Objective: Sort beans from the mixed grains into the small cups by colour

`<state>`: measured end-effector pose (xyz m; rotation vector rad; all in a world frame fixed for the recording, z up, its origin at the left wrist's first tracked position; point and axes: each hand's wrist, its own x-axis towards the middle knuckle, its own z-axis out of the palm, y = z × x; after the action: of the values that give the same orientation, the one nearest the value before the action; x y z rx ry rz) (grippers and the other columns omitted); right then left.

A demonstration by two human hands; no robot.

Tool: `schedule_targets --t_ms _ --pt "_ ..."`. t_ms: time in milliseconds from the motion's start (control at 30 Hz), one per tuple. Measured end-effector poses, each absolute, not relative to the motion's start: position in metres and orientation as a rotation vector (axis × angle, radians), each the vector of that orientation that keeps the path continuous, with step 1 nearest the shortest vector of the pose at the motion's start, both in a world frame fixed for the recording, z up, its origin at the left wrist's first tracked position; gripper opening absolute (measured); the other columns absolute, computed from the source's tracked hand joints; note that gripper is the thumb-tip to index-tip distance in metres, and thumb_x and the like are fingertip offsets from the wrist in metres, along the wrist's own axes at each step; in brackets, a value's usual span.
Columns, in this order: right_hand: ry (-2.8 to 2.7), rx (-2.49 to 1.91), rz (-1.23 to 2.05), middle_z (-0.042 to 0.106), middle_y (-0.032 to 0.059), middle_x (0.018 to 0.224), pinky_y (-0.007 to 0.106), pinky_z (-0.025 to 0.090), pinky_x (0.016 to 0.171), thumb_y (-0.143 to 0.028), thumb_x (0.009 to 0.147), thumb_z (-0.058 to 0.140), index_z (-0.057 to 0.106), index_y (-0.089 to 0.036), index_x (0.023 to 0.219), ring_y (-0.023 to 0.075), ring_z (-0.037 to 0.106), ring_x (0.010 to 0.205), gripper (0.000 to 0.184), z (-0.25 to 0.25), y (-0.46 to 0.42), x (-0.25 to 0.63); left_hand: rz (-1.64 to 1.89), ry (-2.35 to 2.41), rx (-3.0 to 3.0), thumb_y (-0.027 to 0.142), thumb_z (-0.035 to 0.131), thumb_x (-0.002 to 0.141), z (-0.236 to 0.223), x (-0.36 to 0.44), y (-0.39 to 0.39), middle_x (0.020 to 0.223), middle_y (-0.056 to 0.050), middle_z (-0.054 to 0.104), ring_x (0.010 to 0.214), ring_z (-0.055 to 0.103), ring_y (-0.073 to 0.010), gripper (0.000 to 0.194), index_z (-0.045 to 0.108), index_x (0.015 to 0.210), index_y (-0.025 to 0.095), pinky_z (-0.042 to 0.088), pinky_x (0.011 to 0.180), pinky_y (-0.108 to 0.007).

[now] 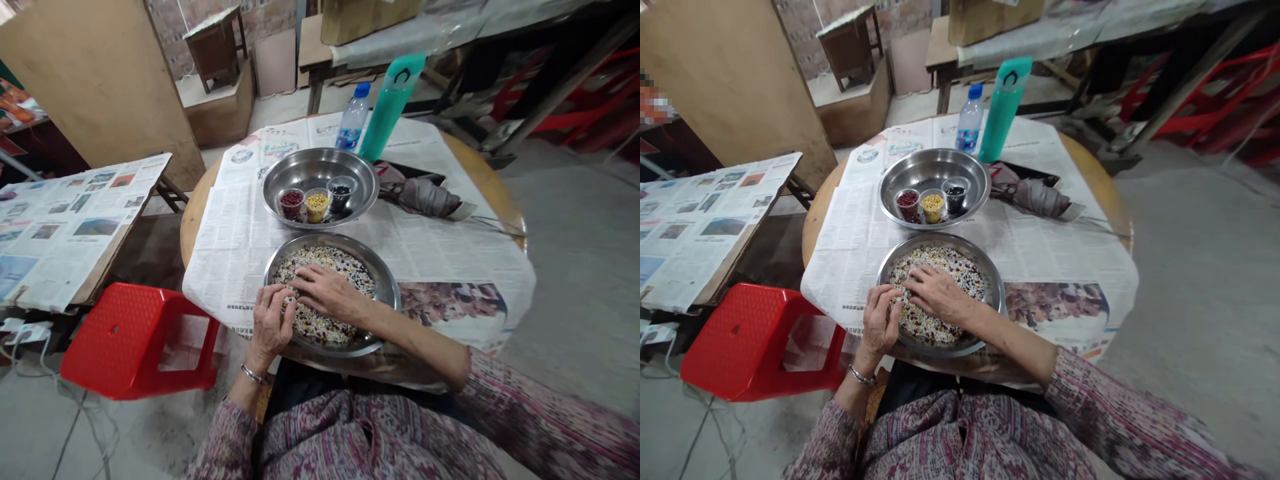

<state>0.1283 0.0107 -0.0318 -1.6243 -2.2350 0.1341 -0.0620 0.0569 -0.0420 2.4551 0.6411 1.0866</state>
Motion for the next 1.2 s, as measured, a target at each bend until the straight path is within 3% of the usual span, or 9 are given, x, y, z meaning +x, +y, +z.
schedule_targets --t_ms 133,333,567,833,1000,1200 --pt "-2.129 -1.696 0.077 0.062 0.0122 0.121 0.046 0.048 0.095 -0.018 0.091 0.054 0.069 -0.020 0.103 0.0273 0.053 0.115 0.020 -0.035 -0.008 0.152 1.084 0.652 2.451 0.017 0.048 0.097 -0.041 -0.062 0.057 0.103 -0.009 0.062 0.103 0.058 -0.0207 0.016 0.060 0.108 0.017 0.048 0.093 -0.039" --pt "-1.952 -1.896 0.074 0.061 0.0155 0.126 0.049 0.050 0.097 -0.021 0.091 0.054 0.064 -0.017 0.120 0.0298 0.053 0.118 0.030 -0.038 -0.036 0.163 1.102 0.651 2.453 0.016 0.049 0.097 -0.041 -0.062 0.058 0.102 -0.009 0.062 0.102 0.058 -0.0203 0.015 0.059 0.107 0.017 0.048 0.092 -0.039" --pt "-2.090 -1.567 0.192 0.068 0.0091 0.114 0.045 0.053 0.095 -0.019 0.094 0.048 0.067 -0.022 0.110 0.0230 0.060 0.108 0.025 -0.026 -0.039 0.140 1.080 0.677 2.451 0.015 0.049 0.096 -0.042 -0.062 0.057 0.103 -0.008 0.061 0.101 0.057 -0.0201 0.015 0.059 0.107 0.018 0.048 0.092 -0.038" --pt "-1.940 -1.868 0.041 0.060 0.0153 0.132 0.050 0.049 0.097 -0.023 0.092 0.055 0.062 -0.018 0.123 0.0308 0.052 0.122 0.032 -0.034 0.007 0.154 0.814 0.688 2.571 0.018 0.056 0.093 -0.029 -0.061 0.056 0.112 -0.008 0.062 0.106 0.057 -0.0225 0.020 0.058 0.113 0.020 0.045 0.094 -0.041" --pt "-2.127 -1.655 0.094 0.066 0.0094 0.107 0.039 0.054 0.086 -0.012 0.089 0.053 0.065 -0.019 0.106 0.0228 0.059 0.100 0.022 -0.036 -0.028 0.138 0.348 0.881 2.765 0.015 0.057 0.090 -0.015 -0.052 0.051 0.124 -0.008 0.059 0.108 0.057 -0.0256 0.034 0.052 0.122 0.023 0.048 0.090 -0.043" --pt "-2.138 -1.651 0.058 0.066 0.0053 0.088 0.036 0.056 0.074 -0.011 0.089 0.054 0.065 -0.019 0.093 0.0207 0.061 0.083 0.014 -0.041 -0.064 0.147 -0.012 0.883 2.673 0.005 0.043 0.094 -0.008 -0.033 0.041 0.109 -0.005 0.056 0.102 0.056 -0.0182 0.027 0.054 0.112 0.022 0.049 0.091 -0.032"
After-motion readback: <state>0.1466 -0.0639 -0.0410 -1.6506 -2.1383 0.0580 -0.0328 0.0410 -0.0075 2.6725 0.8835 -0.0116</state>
